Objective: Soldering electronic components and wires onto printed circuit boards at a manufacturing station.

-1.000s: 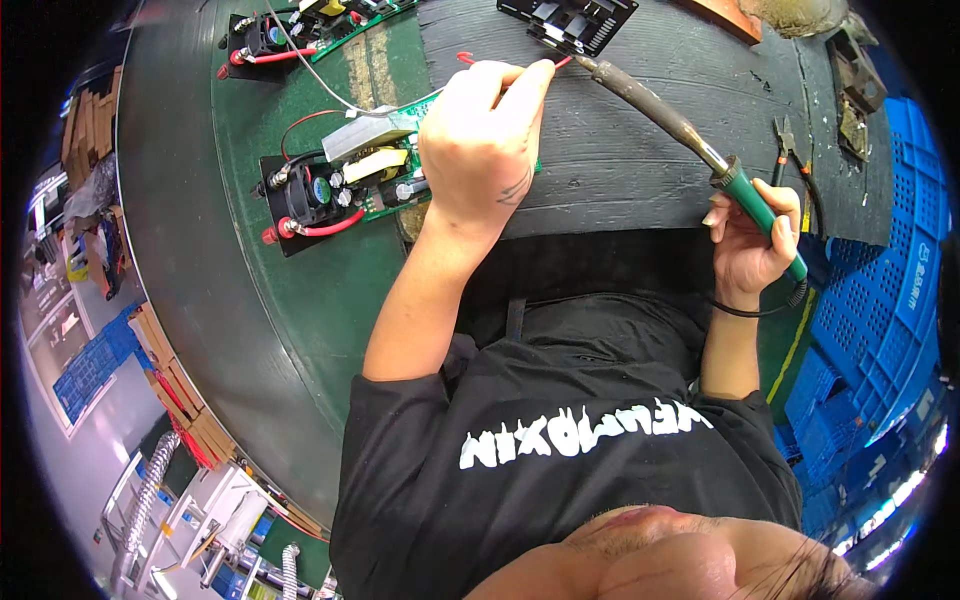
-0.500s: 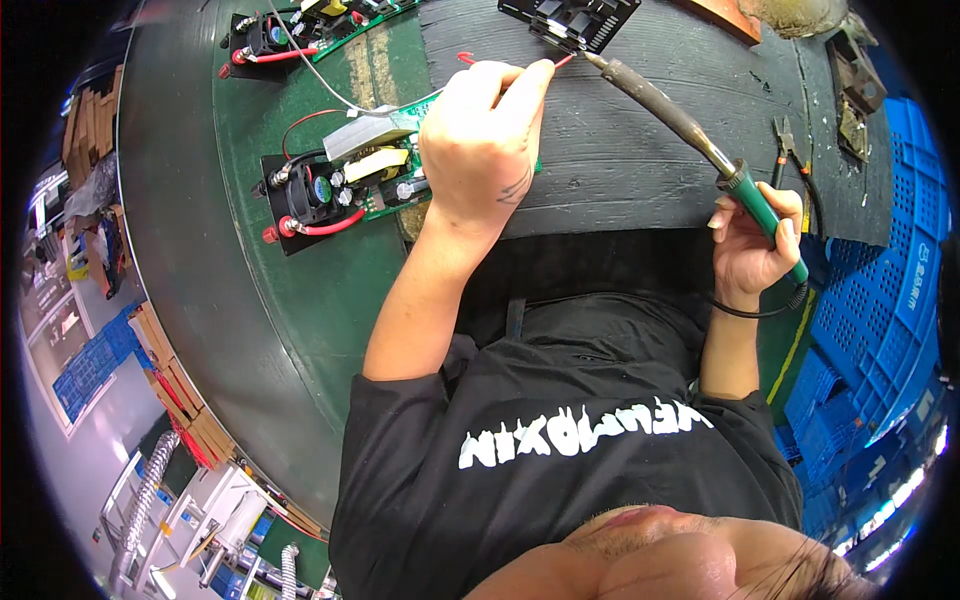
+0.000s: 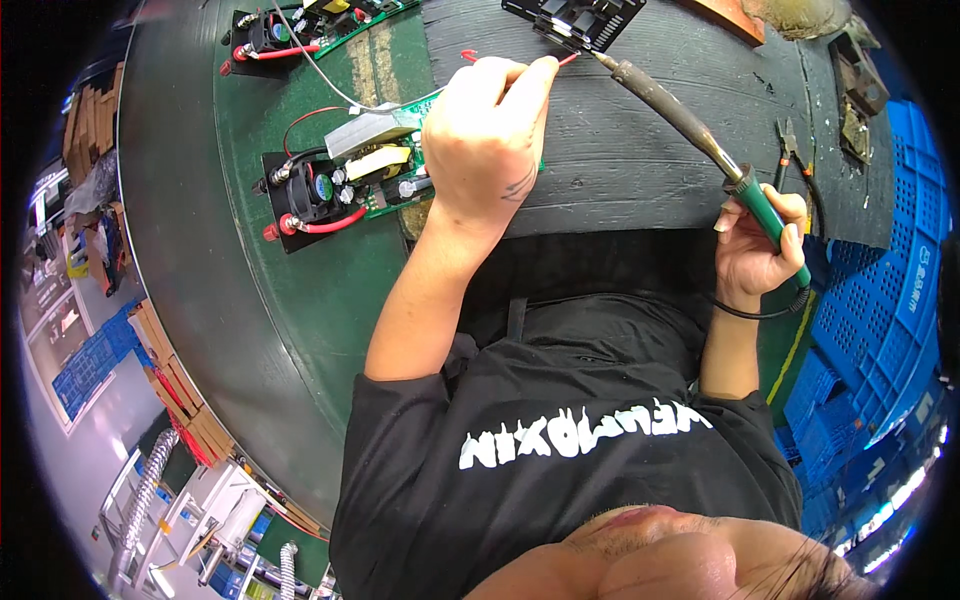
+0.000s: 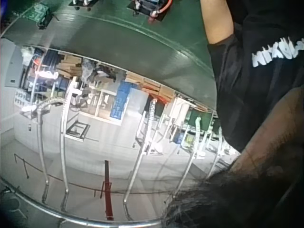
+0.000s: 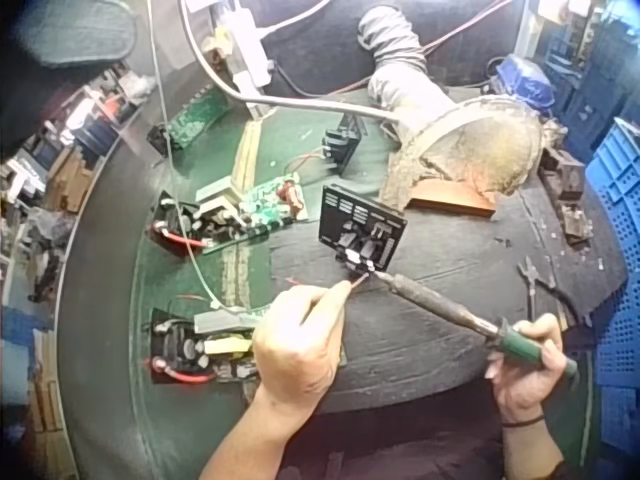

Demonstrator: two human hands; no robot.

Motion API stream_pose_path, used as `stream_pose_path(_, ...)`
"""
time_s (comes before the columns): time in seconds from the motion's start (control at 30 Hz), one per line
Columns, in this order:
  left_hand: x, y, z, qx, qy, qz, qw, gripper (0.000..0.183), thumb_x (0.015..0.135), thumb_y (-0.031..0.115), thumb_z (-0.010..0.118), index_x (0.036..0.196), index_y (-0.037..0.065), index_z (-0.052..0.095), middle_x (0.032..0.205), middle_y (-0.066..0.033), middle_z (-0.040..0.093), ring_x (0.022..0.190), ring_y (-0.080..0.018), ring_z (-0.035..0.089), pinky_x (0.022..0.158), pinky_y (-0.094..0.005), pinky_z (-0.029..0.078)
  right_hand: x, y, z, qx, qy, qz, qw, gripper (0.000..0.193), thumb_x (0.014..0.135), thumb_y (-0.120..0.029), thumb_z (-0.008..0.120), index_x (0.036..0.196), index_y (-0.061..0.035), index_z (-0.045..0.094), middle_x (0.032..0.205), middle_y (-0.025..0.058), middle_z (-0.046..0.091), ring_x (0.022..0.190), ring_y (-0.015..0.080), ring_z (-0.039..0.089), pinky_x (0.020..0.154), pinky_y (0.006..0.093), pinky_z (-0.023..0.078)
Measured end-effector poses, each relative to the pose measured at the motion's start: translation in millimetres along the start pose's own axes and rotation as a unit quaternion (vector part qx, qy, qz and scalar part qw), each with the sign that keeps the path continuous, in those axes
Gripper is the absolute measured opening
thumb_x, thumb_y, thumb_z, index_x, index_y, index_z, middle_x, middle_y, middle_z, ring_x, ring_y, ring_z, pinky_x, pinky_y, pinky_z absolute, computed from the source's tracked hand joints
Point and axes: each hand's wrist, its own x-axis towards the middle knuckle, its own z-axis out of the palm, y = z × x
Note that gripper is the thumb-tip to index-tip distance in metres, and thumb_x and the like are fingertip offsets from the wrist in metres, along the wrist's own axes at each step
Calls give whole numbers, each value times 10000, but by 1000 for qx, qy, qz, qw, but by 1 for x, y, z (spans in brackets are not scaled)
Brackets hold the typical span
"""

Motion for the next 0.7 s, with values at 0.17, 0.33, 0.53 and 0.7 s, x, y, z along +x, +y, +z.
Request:
stream_pose_path(0.17,0,0,2,6,-3,-2,1000,209,832,33,799,1041,50,799,837,-88,695,743,-245,679,677,-346,549,0,-1,1,-11,12,4,1000,444,965,-390,508,1158,-1,597,875,291,716,580,297,674,459,305,508)
stream_pose_path(0.33,-1,-4,6,2,9,13,1000,208,826,49,791,1033,70,794,800,-64,662,715,-235,650,645,-348,531,0,-1,2,-14,16,5,1000,454,960,-401,514,1160,-4,609,866,300,717,569,296,672,454,302,504)
stream_pose_path(0.53,-2,-8,9,-9,28,30,999,179,837,78,773,1015,82,778,783,-47,621,680,-229,611,599,-346,505,1,0,1,-11,2,-1,1000,461,970,-412,512,1161,-4,610,870,301,718,571,295,675,452,299,504)
stream_pose_path(0.7,-3,-9,8,-4,30,24,999,161,848,80,780,1008,70,771,804,-54,648,691,-232,624,607,-349,514,0,1,-1,4,19,-1,1000,457,978,-409,507,1163,-3,608,872,301,716,569,293,668,453,301,505)
